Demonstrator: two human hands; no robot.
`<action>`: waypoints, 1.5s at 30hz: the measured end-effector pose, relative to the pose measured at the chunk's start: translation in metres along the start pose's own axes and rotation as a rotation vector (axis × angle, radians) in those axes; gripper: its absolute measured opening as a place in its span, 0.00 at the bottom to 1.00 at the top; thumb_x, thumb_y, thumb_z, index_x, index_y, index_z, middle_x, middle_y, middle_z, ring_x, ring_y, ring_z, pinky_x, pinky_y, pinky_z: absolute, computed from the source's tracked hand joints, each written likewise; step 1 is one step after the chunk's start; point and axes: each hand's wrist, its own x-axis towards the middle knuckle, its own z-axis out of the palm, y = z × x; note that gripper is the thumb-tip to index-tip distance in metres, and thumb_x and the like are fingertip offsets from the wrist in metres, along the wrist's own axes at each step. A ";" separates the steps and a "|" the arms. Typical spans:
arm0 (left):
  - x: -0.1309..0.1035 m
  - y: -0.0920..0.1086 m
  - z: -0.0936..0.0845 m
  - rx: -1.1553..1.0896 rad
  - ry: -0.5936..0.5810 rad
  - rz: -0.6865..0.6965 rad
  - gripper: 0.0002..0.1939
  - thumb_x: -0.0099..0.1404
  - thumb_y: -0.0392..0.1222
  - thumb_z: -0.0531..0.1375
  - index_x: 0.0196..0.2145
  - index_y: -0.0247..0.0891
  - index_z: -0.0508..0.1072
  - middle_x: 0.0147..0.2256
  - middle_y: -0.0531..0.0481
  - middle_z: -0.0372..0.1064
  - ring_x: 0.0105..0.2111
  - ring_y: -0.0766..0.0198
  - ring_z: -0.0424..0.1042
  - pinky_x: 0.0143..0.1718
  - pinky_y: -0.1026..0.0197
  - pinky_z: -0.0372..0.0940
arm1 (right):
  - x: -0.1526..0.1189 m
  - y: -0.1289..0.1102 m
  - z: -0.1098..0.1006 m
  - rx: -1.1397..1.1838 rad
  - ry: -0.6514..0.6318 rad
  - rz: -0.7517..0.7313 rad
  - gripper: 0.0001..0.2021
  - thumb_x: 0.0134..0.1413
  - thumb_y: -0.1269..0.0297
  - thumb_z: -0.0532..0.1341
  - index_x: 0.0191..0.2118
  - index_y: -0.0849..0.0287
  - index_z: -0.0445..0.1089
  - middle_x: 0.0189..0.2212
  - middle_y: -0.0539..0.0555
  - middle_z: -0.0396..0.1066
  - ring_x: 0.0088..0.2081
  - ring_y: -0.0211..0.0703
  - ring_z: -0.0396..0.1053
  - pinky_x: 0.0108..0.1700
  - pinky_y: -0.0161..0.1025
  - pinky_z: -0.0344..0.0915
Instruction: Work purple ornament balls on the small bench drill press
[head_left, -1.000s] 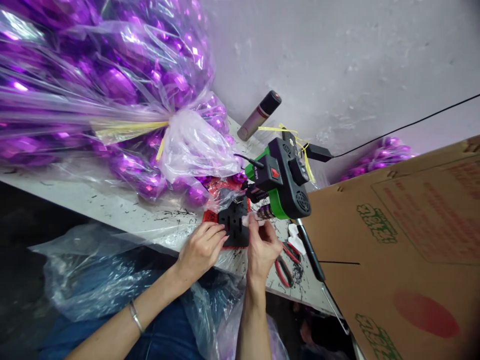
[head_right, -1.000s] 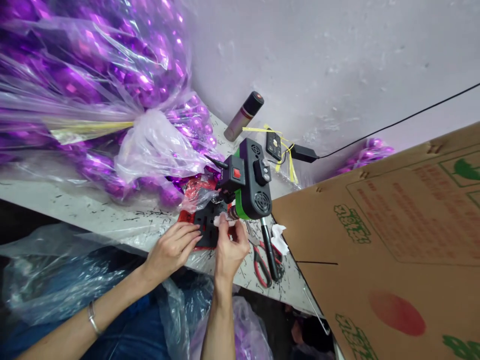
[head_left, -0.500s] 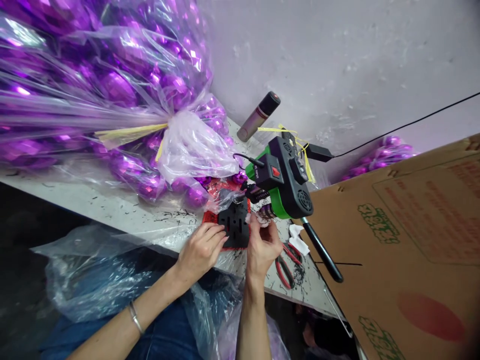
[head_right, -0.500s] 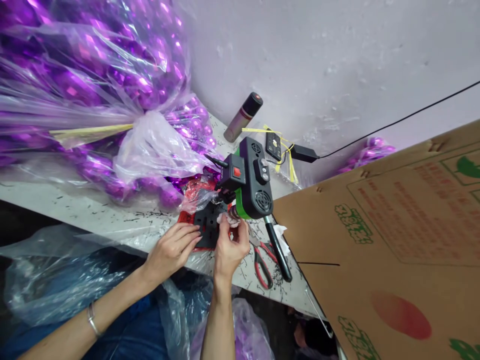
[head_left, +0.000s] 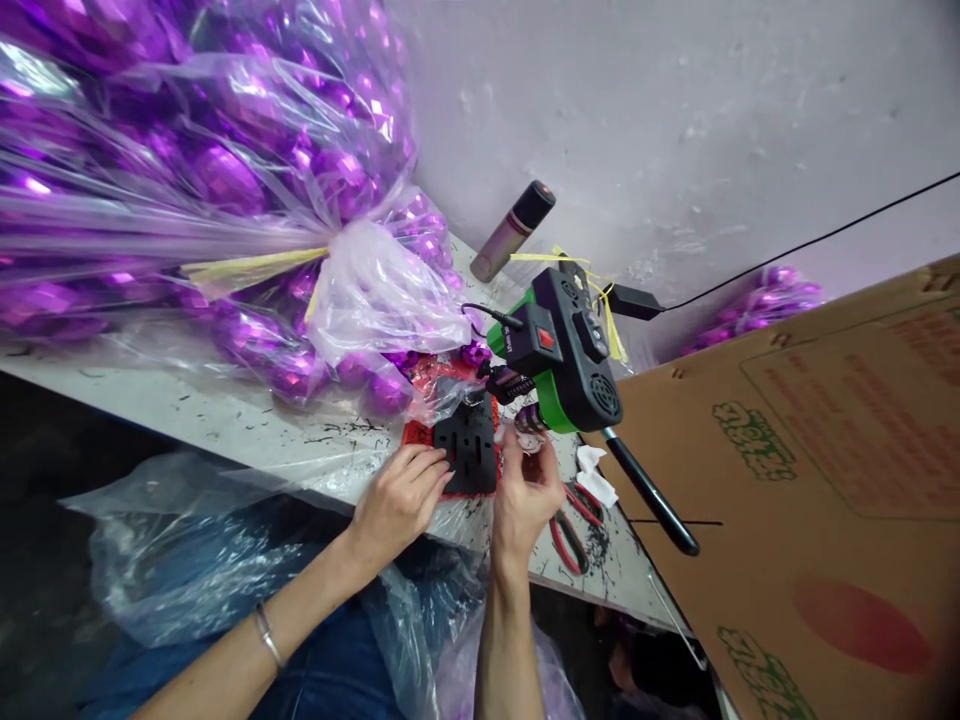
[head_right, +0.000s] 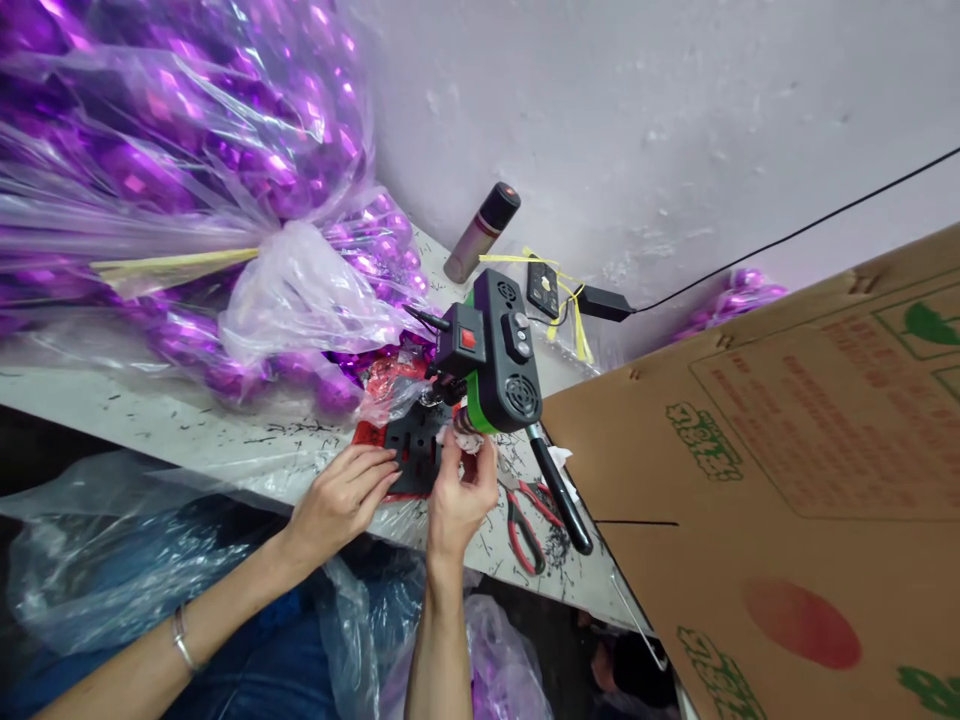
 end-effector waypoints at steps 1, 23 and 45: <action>0.000 0.000 0.000 0.002 0.002 0.006 0.09 0.69 0.33 0.55 0.39 0.34 0.76 0.39 0.46 0.77 0.40 0.59 0.73 0.43 0.54 0.74 | 0.002 0.000 0.002 0.000 -0.023 -0.001 0.17 0.50 0.52 0.65 0.38 0.62 0.74 0.34 0.57 0.78 0.36 0.45 0.74 0.41 0.41 0.70; 0.001 0.001 -0.001 0.069 -0.011 0.055 0.08 0.70 0.33 0.55 0.39 0.31 0.75 0.39 0.45 0.76 0.42 0.58 0.72 0.45 0.54 0.73 | 0.012 0.007 0.012 0.109 -0.099 0.020 0.11 0.43 0.61 0.66 0.35 0.60 0.72 0.29 0.50 0.76 0.31 0.40 0.71 0.39 0.37 0.68; -0.001 0.000 0.000 0.081 -0.033 0.063 0.08 0.69 0.33 0.56 0.40 0.31 0.75 0.40 0.44 0.76 0.42 0.57 0.73 0.46 0.54 0.73 | -0.002 0.008 0.000 0.441 -0.053 0.423 0.15 0.41 0.56 0.70 0.35 0.59 0.75 0.35 0.51 0.76 0.38 0.43 0.72 0.42 0.40 0.69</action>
